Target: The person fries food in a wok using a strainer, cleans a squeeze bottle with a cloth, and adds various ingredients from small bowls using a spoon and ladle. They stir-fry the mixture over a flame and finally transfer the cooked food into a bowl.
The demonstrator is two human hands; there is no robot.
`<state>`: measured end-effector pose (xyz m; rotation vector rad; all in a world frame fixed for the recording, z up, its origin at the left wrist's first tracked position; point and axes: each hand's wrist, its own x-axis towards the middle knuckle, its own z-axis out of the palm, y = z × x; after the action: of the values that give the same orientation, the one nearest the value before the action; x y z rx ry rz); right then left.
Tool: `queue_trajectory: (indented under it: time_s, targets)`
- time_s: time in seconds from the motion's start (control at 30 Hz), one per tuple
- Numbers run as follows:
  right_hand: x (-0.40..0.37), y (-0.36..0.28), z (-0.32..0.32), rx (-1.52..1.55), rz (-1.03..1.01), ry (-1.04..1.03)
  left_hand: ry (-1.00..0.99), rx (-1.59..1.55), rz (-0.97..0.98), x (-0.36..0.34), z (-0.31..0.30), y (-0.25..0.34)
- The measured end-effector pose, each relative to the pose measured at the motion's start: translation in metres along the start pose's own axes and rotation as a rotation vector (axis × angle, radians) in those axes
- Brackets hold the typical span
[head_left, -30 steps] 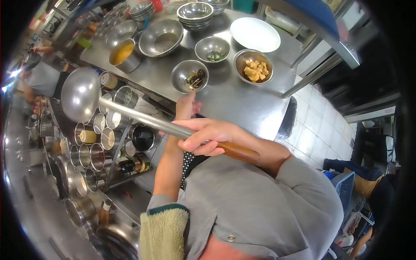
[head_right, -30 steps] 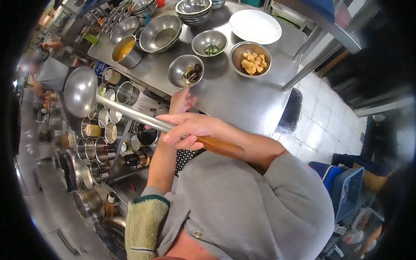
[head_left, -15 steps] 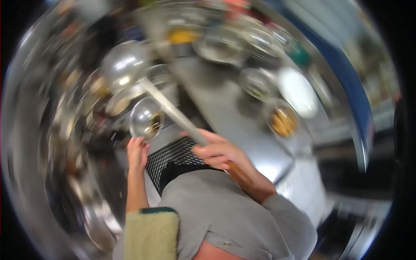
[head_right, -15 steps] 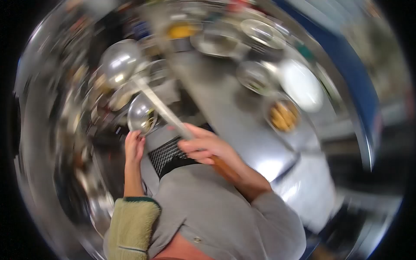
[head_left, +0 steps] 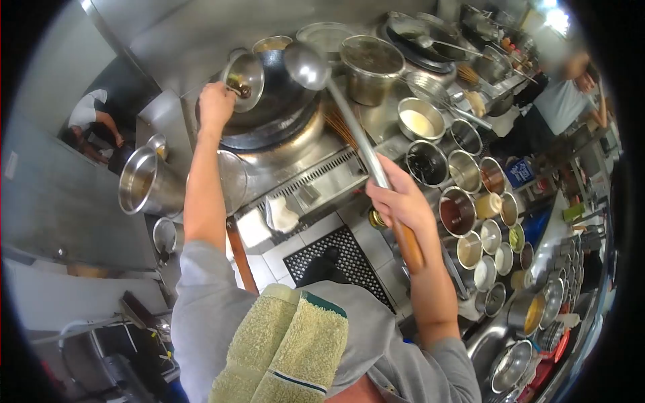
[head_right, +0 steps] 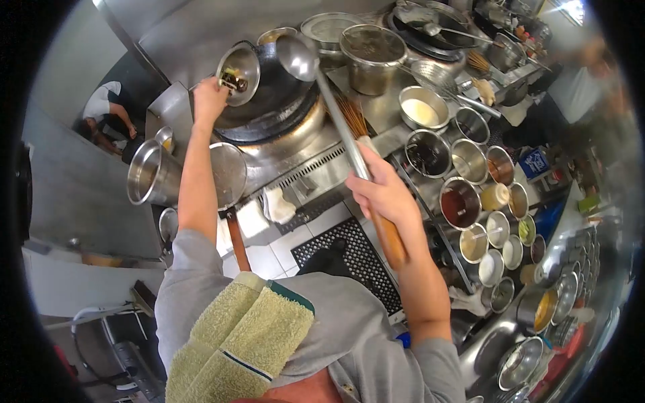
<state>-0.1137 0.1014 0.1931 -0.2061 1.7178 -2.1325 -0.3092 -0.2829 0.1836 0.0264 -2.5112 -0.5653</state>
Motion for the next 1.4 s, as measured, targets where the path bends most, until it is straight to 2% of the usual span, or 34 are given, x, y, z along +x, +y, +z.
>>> queue_trajectory:
  time_s: [0.07, 0.1, 0.13, 0.2, 0.23, 0.37, 0.5, 0.6, 0.63, 0.77, 0.83, 0.87, 0.9, 0.93, 1.0, 1.07, 1.1, 1.2, 1.23, 1.27, 1.3, 1.33, 1.37, 1.4]
  targets:
    - [0.057, -0.002, 0.004, -0.479, 0.097, -0.010, 0.105, 0.364, 0.212, 0.032, 0.063, -0.046]
    - [0.080, 0.013, 0.004, -0.720, 0.008, 0.022, -0.031, 0.295, 0.127, 0.039, 0.080, -0.047]
    - [0.103, 0.029, 0.004, -0.964, -0.074, 0.076, -0.076, 0.330, 0.163, 0.043, 0.097, -0.052]
    - [0.127, 0.045, 0.008, -1.165, -0.176, 0.127, -0.119, 0.396, 0.242, 0.056, 0.121, -0.065]
    - [0.131, 0.038, 0.010, -1.071, 0.002, 0.088, -0.130, 0.428, 0.271, 0.064, 0.129, -0.072]
    - [0.140, 0.041, 0.001, -1.084, -0.018, 0.083, -0.134, 0.484, 0.373, 0.095, 0.114, -0.078]
    - [0.135, 0.041, -0.006, -1.063, -0.054, 0.087, -0.021, 0.428, 0.346, 0.097, 0.062, -0.024]
    - [0.130, 0.035, -0.005, -1.088, -0.099, 0.079, -0.167, 0.464, 0.503, 0.087, 0.102, -0.058]
    - [0.128, 0.034, -0.005, -1.103, -0.113, 0.075, -0.158, 0.429, 0.530, 0.082, 0.107, -0.060]
    - [0.124, 0.036, -0.007, -1.092, -0.119, 0.074, 0.005, 0.355, 0.374, 0.076, 0.075, -0.031]
    - [0.123, 0.040, -0.008, -1.087, -0.177, 0.093, -0.108, 0.407, 0.451, 0.064, 0.098, -0.050]
    - [0.123, 0.041, -0.008, -1.092, -0.126, 0.073, -0.164, 0.431, 0.487, 0.060, 0.107, -0.059]
    - [0.124, 0.041, -0.008, -1.097, -0.075, 0.050, -0.144, 0.441, 0.509, 0.071, 0.105, -0.069]
    - [0.125, 0.041, -0.007, -1.100, -0.025, 0.031, -0.065, 0.402, 0.449, 0.074, 0.092, -0.059]
    - [0.122, 0.044, -0.003, -1.088, -0.043, 0.051, -0.031, 0.356, 0.418, 0.069, 0.076, -0.041]
    - [0.121, 0.045, 0.000, -1.087, -0.047, 0.041, -0.157, 0.410, 0.582, 0.063, 0.103, -0.073]
    - [0.123, 0.047, 0.000, -1.088, -0.045, 0.032, -0.102, 0.411, 0.632, 0.066, 0.098, -0.074]
    - [0.123, 0.048, 0.003, -1.046, -0.076, 0.035, 0.056, 0.401, 0.451, 0.067, 0.069, -0.049]
    - [0.123, 0.050, 0.005, -1.022, -0.079, 0.047, -0.027, 0.417, 0.442, 0.060, 0.073, -0.049]
    - [0.121, 0.048, 0.004, -1.011, -0.084, 0.083, -0.144, 0.472, 0.548, 0.052, 0.084, -0.059]
    - [0.118, 0.043, 0.005, -1.021, -0.037, 0.061, -0.205, 0.448, 0.523, 0.045, 0.087, -0.059]
    - [0.118, 0.037, 0.004, -1.037, 0.011, 0.047, -0.171, 0.541, 0.575, 0.048, 0.080, -0.067]
    - [0.117, 0.035, 0.004, -0.999, 0.022, 0.063, -0.177, 0.553, 0.420, 0.060, 0.084, -0.087]
    - [0.110, 0.036, 0.002, -0.957, 0.029, 0.065, -0.202, 0.978, 0.494, 0.066, 0.074, -0.105]
